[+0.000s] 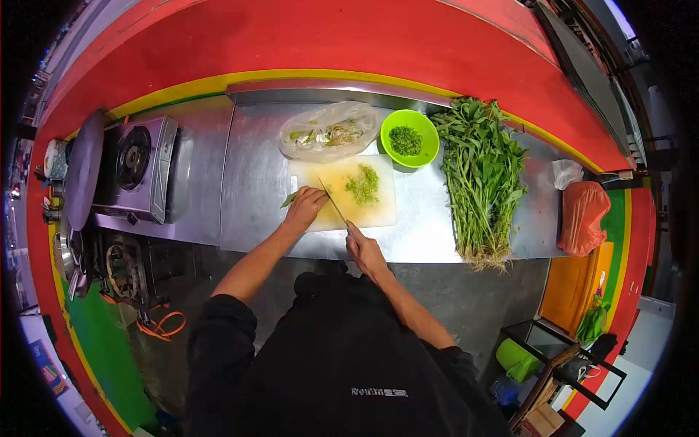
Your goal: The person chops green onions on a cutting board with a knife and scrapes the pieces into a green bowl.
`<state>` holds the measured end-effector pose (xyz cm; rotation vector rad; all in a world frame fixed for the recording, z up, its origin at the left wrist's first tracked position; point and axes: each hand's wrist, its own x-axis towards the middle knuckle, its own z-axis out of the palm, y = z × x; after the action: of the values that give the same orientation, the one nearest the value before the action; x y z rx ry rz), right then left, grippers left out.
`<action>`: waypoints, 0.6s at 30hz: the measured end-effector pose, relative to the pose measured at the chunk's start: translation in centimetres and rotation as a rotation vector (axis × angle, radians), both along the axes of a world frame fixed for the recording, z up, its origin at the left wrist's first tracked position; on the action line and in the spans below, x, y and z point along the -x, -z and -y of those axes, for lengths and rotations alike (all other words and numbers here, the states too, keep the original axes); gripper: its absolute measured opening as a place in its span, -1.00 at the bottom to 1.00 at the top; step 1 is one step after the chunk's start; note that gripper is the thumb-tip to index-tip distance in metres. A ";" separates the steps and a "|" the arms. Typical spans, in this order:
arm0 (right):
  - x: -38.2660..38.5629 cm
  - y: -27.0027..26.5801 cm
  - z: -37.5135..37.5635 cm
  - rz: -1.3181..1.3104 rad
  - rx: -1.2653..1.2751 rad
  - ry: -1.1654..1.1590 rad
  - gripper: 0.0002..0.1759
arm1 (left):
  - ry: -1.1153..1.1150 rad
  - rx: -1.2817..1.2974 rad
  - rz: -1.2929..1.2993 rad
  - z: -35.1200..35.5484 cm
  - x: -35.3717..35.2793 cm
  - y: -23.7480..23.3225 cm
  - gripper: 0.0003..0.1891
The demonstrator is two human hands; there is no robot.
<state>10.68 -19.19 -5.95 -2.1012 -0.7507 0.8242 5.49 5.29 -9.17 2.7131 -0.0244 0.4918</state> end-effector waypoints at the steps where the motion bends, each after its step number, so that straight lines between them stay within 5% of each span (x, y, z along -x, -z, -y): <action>1: 0.1 0.1 0.0 0.007 -0.026 0.009 -0.47 | -0.009 -0.019 0.010 0.1 0.0 0.1 -0.77; 18: -0.5 0.2 -2.0 0.090 -0.001 0.018 -0.48 | -0.017 -0.061 -0.022 0.1 0.5 -0.4 -0.74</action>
<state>11.19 -17.24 -6.16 -2.1527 -0.7784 0.7239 5.00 5.19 -8.77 2.7804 -0.0103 0.4742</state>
